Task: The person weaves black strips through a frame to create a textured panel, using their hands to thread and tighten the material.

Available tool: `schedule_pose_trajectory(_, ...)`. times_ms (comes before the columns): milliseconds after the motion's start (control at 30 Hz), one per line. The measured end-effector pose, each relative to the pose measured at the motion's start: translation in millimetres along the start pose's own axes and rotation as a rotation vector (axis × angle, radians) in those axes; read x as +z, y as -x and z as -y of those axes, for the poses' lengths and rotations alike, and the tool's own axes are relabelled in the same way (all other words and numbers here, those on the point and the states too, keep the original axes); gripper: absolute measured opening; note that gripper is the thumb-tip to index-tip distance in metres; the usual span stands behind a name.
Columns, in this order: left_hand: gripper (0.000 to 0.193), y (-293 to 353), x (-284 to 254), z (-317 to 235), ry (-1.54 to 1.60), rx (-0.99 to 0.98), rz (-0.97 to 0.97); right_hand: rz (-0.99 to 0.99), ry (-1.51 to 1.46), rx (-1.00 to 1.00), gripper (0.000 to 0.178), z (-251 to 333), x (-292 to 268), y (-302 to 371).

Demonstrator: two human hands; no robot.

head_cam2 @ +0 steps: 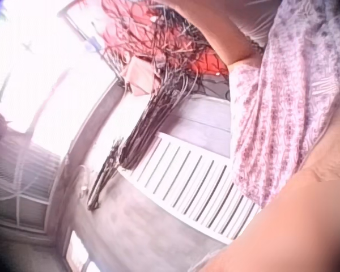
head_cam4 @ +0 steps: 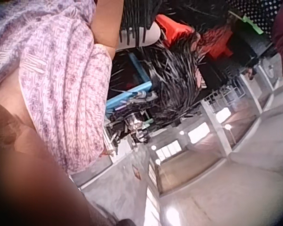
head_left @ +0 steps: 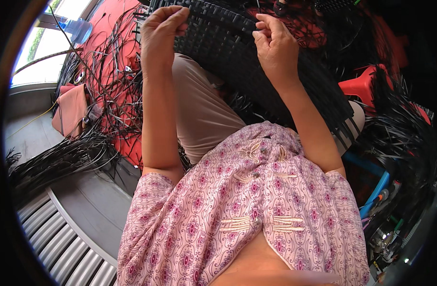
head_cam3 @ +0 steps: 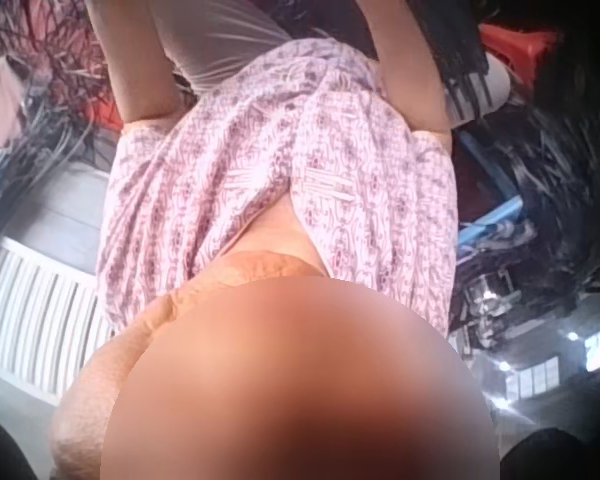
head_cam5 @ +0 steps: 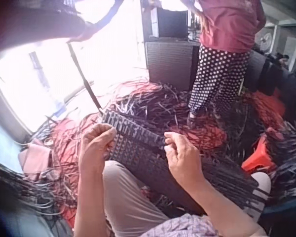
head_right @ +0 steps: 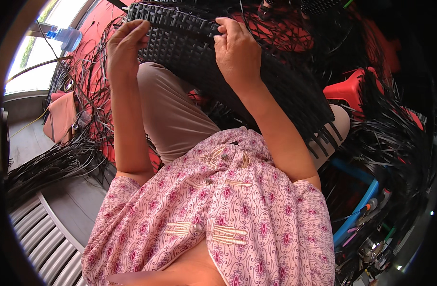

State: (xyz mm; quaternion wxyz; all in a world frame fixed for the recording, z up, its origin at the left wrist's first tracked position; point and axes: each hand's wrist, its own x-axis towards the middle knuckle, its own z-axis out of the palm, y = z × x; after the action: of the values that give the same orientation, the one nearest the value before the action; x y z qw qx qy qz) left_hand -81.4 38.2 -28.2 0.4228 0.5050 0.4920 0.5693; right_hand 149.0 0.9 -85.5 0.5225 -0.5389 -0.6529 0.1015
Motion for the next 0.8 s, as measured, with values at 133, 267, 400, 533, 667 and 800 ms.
schedule_pose_trajectory(133,0.014,-2,-19,-22,-0.036,0.065,-0.062,-0.058,-0.071,-0.088,0.022,16,-11,-27)
schedule_pose_trajectory(267,0.015,-22,-36,3,-0.06,-0.011,-0.042,0.087,0.566,0.053,0.031,-35,-32,-12)
schedule_pose_trajectory(400,0.016,-35,-48,36,-0.072,-0.125,-0.081,0.166,0.562,-0.046,0.044,-55,-43,17)
schedule_pose_trajectory(533,0.017,-43,-45,48,-0.131,-0.167,-0.08,0.186,0.466,-0.099,0.052,-66,-48,13)
schedule_pose_trajectory(667,0.017,-48,-39,51,-0.18,-0.203,-0.077,0.272,0.437,-0.087,0.055,-80,-47,3)
schedule_pose_trajectory(800,0.018,-44,-24,35,-0.158,-0.203,-0.024,0.304,0.39,-0.089,0.062,-103,-73,-19)
